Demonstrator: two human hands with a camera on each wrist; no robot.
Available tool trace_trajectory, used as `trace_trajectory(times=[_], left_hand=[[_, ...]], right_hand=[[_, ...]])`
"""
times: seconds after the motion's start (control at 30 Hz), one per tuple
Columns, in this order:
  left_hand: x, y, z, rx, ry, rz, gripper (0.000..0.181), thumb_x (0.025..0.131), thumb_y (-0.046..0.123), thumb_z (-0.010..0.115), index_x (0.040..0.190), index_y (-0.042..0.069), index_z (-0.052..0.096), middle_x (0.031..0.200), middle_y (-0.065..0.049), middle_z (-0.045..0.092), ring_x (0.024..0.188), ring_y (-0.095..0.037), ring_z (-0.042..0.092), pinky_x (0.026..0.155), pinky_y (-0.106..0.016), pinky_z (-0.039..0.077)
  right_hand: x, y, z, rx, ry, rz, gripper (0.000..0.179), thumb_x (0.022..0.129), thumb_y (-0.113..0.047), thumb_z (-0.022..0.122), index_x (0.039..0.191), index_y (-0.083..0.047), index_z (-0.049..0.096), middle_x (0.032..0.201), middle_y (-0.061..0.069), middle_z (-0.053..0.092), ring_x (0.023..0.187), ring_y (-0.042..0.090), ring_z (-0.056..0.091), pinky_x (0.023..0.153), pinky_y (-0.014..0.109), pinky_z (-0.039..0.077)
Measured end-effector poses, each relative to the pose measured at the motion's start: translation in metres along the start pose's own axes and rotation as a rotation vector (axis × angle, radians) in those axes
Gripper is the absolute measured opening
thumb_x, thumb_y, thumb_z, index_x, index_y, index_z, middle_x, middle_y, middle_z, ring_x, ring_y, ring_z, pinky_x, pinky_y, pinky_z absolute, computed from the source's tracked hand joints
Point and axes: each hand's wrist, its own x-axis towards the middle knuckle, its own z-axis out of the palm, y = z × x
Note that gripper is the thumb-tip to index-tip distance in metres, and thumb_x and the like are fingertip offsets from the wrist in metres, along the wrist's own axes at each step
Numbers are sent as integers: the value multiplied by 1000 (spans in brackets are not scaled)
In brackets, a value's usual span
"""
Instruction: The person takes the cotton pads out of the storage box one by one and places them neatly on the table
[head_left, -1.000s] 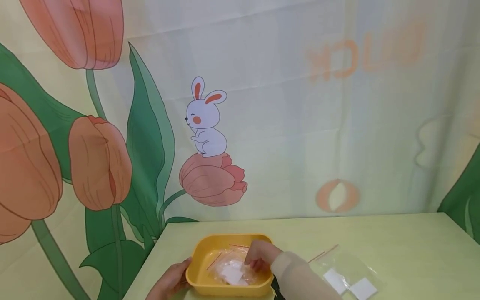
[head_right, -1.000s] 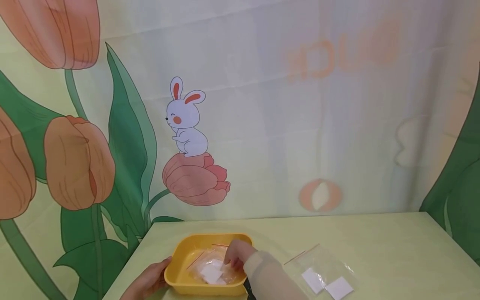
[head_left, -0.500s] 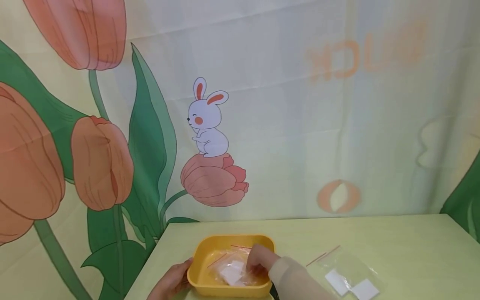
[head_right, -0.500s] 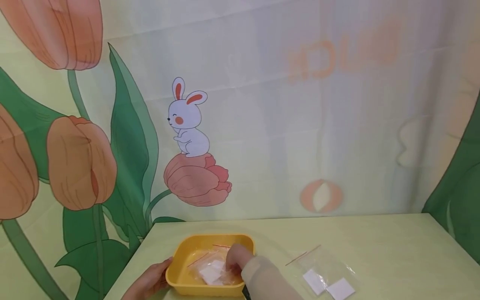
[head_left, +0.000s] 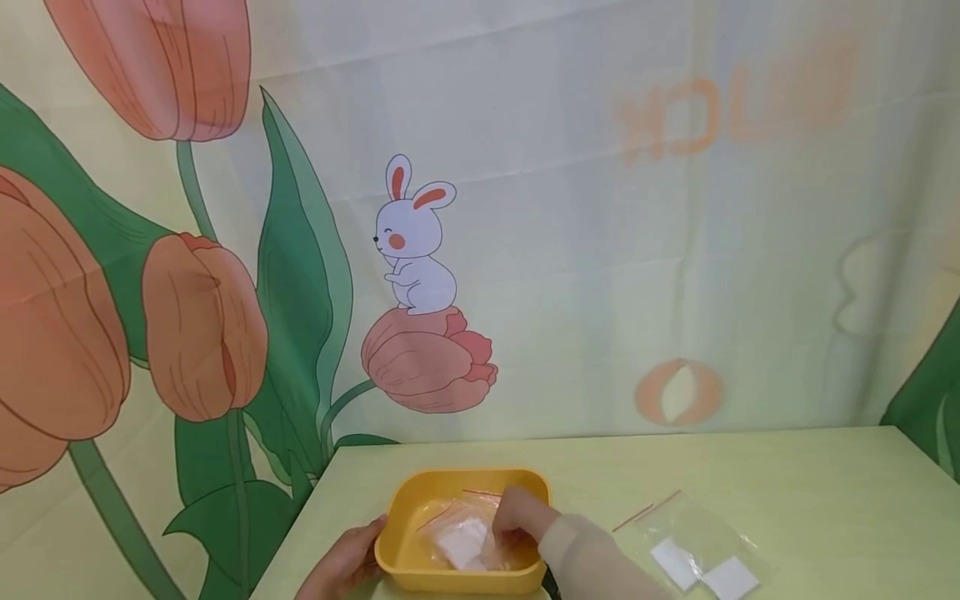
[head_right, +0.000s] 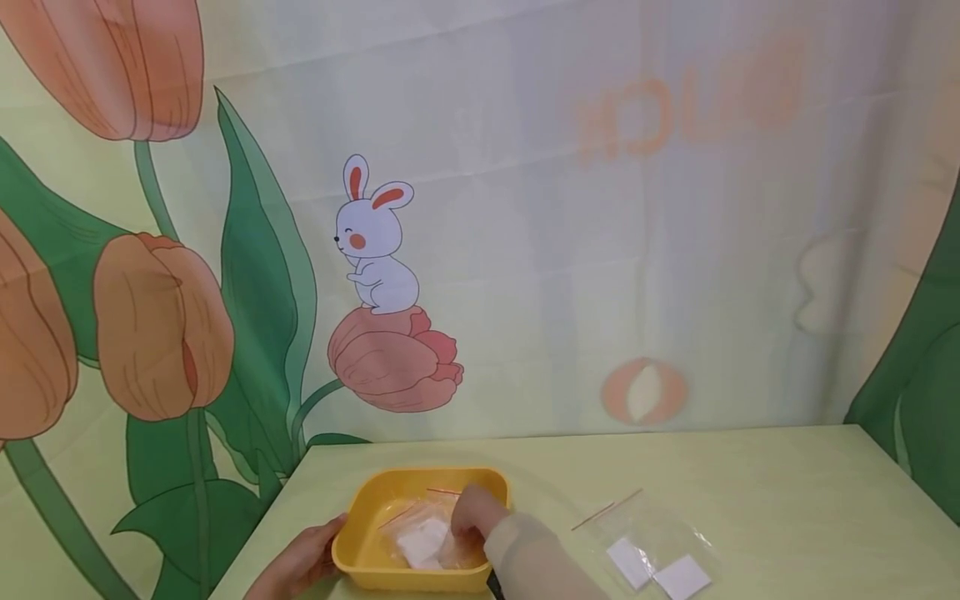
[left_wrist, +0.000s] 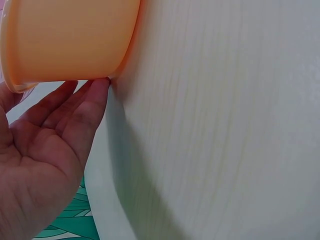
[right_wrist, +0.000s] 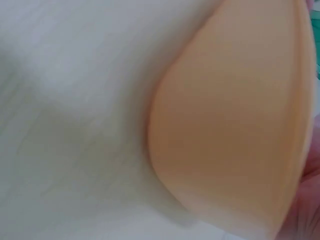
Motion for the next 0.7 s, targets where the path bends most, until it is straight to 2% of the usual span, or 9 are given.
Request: trace_trajectory(times=[0.1,0.2,0.3,0.4,0.47,0.53,0.7], left_hand=[[-1,-1,-1,-8,-2,0,59,114,35,30,143,-14,46,107,-9,72,85,-14,63,80,-26,57],[-2,-1,-3,-13,-15,2,58,114,35,30,142,-13,47,106,-9,73,86,-14,63,80,-26,57],[0,-3,-6,-4,-54,-2,59,114,35,30,143,-14,46,107,-9,72,88,-15,62,82,-25,56],[0,-3,-6,1,-58,-9,58,114,34,29,143,-14,45,106,-9,72,88,-15,62,82,-25,56],[-1,-3,-4,1,-48,-13,58,114,33,29,142,-15,45,106,-9,72,87,-15,62,82,-26,57],[-2,-2,-1,-6,-12,-14,57,114,32,29,140,-15,48,105,-10,73,85,-14,63,81,-27,58],[-1,-3,-2,-15,-14,-10,58,114,34,31,142,-15,46,108,-11,73,86,-14,64,82,-27,58]], right_hand=[[-11,-3,-10,93,-5,-6,21,72,1,74,57,-4,60,53,3,46,48,17,39,46,25,34],[-18,-8,-18,136,-18,14,14,77,0,76,67,-1,68,57,3,51,51,16,44,50,23,43],[-19,-11,-22,154,-44,45,11,81,2,75,71,2,71,60,4,55,53,15,49,54,23,50],[-16,-15,-25,189,-52,77,13,81,5,75,70,2,69,60,5,56,53,14,50,57,24,55],[-13,-17,-26,197,-38,84,14,81,7,75,69,2,67,61,5,55,52,15,50,58,26,58],[-12,-18,-27,195,-22,90,15,80,8,74,69,2,66,60,5,54,51,14,50,60,27,60],[-8,-18,-27,126,7,75,16,82,9,71,69,4,64,58,5,52,49,14,50,62,29,61]])
